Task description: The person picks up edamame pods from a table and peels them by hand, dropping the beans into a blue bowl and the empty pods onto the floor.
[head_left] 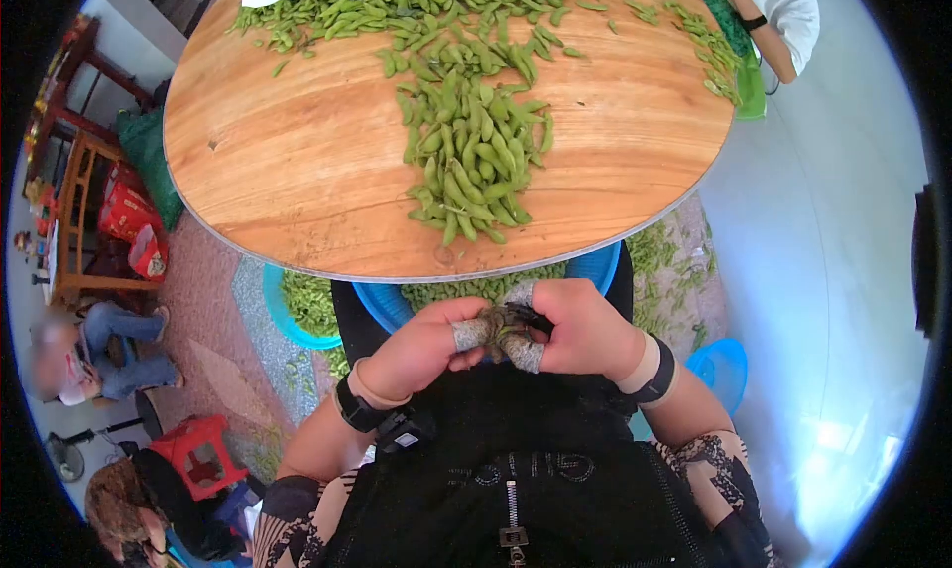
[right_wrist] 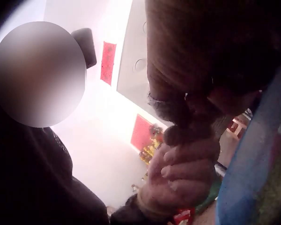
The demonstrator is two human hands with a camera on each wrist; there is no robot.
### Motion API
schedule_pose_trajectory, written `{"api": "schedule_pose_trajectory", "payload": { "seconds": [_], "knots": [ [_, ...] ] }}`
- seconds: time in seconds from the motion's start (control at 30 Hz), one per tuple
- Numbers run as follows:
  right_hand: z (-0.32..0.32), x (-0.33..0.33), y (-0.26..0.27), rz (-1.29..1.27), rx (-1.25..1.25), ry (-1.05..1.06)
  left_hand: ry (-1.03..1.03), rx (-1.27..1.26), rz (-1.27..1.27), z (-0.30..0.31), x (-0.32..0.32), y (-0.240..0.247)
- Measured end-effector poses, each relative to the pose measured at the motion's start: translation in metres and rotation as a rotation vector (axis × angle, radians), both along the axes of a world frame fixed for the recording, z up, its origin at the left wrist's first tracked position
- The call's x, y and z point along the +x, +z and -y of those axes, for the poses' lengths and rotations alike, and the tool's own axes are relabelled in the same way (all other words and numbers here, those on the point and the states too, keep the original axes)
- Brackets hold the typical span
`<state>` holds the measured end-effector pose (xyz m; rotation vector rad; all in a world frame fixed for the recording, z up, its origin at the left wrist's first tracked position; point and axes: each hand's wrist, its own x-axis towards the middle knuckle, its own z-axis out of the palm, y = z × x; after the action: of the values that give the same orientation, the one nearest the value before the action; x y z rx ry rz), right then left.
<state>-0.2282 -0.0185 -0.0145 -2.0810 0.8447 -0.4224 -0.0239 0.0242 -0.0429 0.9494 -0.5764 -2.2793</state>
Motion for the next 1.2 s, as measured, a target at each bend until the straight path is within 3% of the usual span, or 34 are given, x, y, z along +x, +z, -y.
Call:
{"api": "schedule_pose_trajectory", "payload": {
  "seconds": [0.07,0.17,0.3,0.4,0.43,0.5,0.53,0.6,0.67,0.77,0.83,0.97,1.07,1.13,1.2],
  "knots": [
    [-0.004,0.004,-0.014,0.027,-0.109,-0.039,-0.099,-0.270,0.278,0.000,0.001,-0.005],
    [-0.006,0.009,-0.013,0.023,-0.251,-0.104,0.000,-0.161,0.141,0.000,-0.001,-0.011],
    [-0.004,0.005,-0.006,-0.052,-0.314,-0.118,0.209,-0.178,0.244,-0.012,0.022,-0.006],
    [0.006,-0.004,0.010,0.097,-0.201,-0.126,0.269,-0.304,0.601,-0.022,0.063,-0.002],
    [0.013,-0.007,0.024,-0.009,-0.122,-0.233,0.271,-0.302,0.603,-0.026,0.077,-0.007],
    [0.039,-0.009,0.029,-0.019,-0.180,-0.449,0.352,-0.392,1.268,-0.034,0.098,-0.022],
    [0.058,-0.009,0.025,-0.033,-0.265,-0.501,0.353,-0.394,1.271,-0.038,0.104,-0.027],
    [0.093,-0.007,0.016,-0.041,-0.355,-0.554,0.474,-0.734,1.894,-0.042,0.110,-0.032],
    [0.120,-0.004,0.010,-0.102,-0.557,-0.544,0.493,-0.695,1.917,-0.044,0.109,-0.024],
    [0.134,0.001,0.006,-0.153,-0.494,-0.531,0.467,-0.790,1.731,-0.043,0.111,-0.017],
    [0.129,-0.002,0.007,-0.196,-0.457,-0.541,0.386,-0.676,1.513,-0.047,0.100,-0.010],
    [0.115,-0.008,0.007,-0.245,-0.342,-0.578,0.359,-0.791,1.332,-0.037,0.073,0.005],
    [0.106,-0.005,0.009,-0.349,-0.394,-0.575,0.232,-0.808,1.319,-0.031,0.059,0.010],
    [0.100,-0.007,0.009,-0.365,-0.402,-0.575,0.256,-0.805,1.264,-0.028,0.044,0.017],
    [0.092,-0.011,0.010,-0.384,-0.410,-0.560,0.121,-1.049,1.116,-0.023,0.037,0.020]
  ]
}}
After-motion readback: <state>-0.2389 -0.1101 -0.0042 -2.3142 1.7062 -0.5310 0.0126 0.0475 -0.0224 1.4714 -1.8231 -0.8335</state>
